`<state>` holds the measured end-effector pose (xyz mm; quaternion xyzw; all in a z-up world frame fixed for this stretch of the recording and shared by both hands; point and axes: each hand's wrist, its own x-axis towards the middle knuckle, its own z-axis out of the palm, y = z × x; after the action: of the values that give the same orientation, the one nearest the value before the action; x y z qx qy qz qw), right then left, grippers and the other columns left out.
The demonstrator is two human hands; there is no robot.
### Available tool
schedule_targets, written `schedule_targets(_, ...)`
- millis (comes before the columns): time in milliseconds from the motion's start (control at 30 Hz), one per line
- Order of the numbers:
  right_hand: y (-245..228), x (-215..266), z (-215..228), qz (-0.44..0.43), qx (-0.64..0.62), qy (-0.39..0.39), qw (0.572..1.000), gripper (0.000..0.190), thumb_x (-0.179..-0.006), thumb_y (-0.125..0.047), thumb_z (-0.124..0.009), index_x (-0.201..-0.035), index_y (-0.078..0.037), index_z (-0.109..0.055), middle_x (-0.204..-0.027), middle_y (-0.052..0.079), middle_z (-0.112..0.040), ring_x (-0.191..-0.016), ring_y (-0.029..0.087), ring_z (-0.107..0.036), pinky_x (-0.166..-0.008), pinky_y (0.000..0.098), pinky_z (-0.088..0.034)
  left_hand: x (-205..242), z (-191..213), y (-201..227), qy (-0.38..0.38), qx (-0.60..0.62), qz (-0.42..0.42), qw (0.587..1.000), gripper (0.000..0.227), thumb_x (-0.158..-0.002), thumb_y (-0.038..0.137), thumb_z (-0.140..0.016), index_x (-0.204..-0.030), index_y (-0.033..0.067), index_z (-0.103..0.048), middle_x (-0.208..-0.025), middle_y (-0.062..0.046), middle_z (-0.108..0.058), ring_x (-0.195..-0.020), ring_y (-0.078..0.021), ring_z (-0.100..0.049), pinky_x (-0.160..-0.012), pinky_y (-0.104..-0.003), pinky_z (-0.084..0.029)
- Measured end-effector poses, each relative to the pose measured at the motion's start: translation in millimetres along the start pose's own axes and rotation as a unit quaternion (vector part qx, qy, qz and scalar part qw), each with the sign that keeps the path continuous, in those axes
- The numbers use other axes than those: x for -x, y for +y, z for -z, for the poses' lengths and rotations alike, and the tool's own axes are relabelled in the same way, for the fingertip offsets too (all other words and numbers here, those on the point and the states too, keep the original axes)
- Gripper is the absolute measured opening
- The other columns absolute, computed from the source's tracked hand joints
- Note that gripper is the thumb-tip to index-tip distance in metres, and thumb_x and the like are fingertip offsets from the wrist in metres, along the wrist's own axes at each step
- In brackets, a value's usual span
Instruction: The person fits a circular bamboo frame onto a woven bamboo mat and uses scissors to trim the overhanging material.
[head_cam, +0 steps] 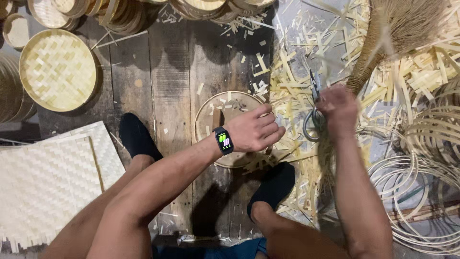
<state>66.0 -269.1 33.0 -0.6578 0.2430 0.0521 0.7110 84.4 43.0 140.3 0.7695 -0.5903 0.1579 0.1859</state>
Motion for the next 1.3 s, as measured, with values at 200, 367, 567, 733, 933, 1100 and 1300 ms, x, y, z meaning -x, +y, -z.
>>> schedule_targets(200, 100.2, 48.6, -50.8, -0.02, 0.204, -0.051, 0.977, 0.042, -0.085, -0.014, -0.075, -0.125, -0.003, -0.066, -0.123, 0.015, -0.062, -0.088, 0.016, -0.071, -0.075, 0.0325, -0.061, 6.4, -28.6, 1.0, 0.002, 0.003, -0.052, 0.999, 0.025, -0.088, 0.016, -0.069, -0.109, 0.0018, -0.07, -0.09, -0.006, -0.072, -0.087, -0.0209, -0.068, -0.103, -0.042, -0.051)
schedule_targets(367, 144.8, 47.8, -62.0, -0.021, 0.212, -0.089, 0.973, 0.032, -0.091, -0.018, -0.08, -0.117, 0.0, -0.074, -0.099, 0.012, -0.077, -0.085, 0.012, -0.071, -0.077, 0.0272, -0.059, 32.4, -69.8, -27.8, -0.117, 0.032, 0.336, 0.934, 0.027, -0.085, 0.014, -0.068, -0.11, 0.0081, -0.076, -0.096, -0.014, -0.074, -0.08, -0.0295, -0.068, -0.071, -0.045, -0.054)
schedule_targets(567, 129.0, 32.5, -65.1, -0.189, 0.118, -0.11, 0.969, 0.031, -0.088, -0.018, -0.079, -0.111, 0.002, -0.074, -0.093, 0.006, -0.076, -0.078, 0.01, -0.069, -0.066, 0.0265, -0.059, 101.8, -122.7, -85.5, -0.146, 0.105, 0.57, 0.802, 0.038, -0.089, 0.05, -0.072, -0.107, 0.0174, -0.084, -0.098, -0.02, -0.076, -0.094, -0.0344, -0.067, -0.086, -0.053, -0.051)
schedule_targets(733, 127.3, 26.9, -68.9, -0.153, 0.19, -0.113, 0.963, 0.022, -0.088, -0.016, -0.08, -0.1, 0.0, -0.072, -0.086, 0.006, -0.074, -0.07, 0.011, -0.065, -0.06, 0.0263, -0.054, 108.8, -143.2, -88.9, -0.137, 0.287, 0.68, 0.661, 0.038, -0.084, 0.045, -0.078, -0.108, 0.0154, -0.079, -0.103, -0.014, -0.078, -0.088, -0.0225, -0.075, -0.084, -0.041, -0.059)
schedule_targets(933, 140.6, 32.2, -77.0, -0.086, 0.237, -0.071, 0.965, 0.016, -0.088, -0.012, -0.079, -0.092, 0.002, -0.071, -0.08, 0.008, -0.071, -0.067, 0.012, -0.061, -0.06, 0.0286, -0.05, 101.3, -127.8, -79.9, -0.094, 0.291, 0.716, 0.627, 0.03, -0.082, 0.037, -0.081, -0.102, 0.0137, -0.082, -0.09, -0.011, -0.08, -0.078, -0.0202, -0.076, -0.076, -0.036, -0.061)
schedule_targets(1100, 113.2, 43.9, -87.1, -0.076, 0.274, -0.041, 0.958, 0.023, -0.086, -0.022, -0.08, -0.092, -0.001, -0.075, -0.079, 0.005, -0.073, -0.069, 0.012, -0.065, -0.064, 0.0285, -0.053, 99.8, -127.7, -77.0, -0.07, 0.218, 0.687, 0.69, 0.036, -0.08, 0.038, -0.086, -0.1, 0.0077, -0.083, -0.086, -0.016, -0.079, -0.083, -0.0247, -0.074, -0.085, -0.038, -0.057)
schedule_targets(1300, 73.2, 98.7, -75.2, -0.163, 0.433, -0.147, 0.874, 0.045, -0.085, -0.038, -0.086, -0.106, -0.003, -0.068, -0.081, 0.01, -0.071, -0.07, 0.018, -0.065, -0.067, 0.0355, -0.054, 163.5, -92.3, -60.6, -0.038, 0.136, 0.718, 0.681, 0.054, -0.102, 0.054, -0.067, -0.106, 0.0023, -0.082, -0.093, -0.02, -0.078, -0.085, -0.0309, -0.074, -0.081, -0.044, -0.057)
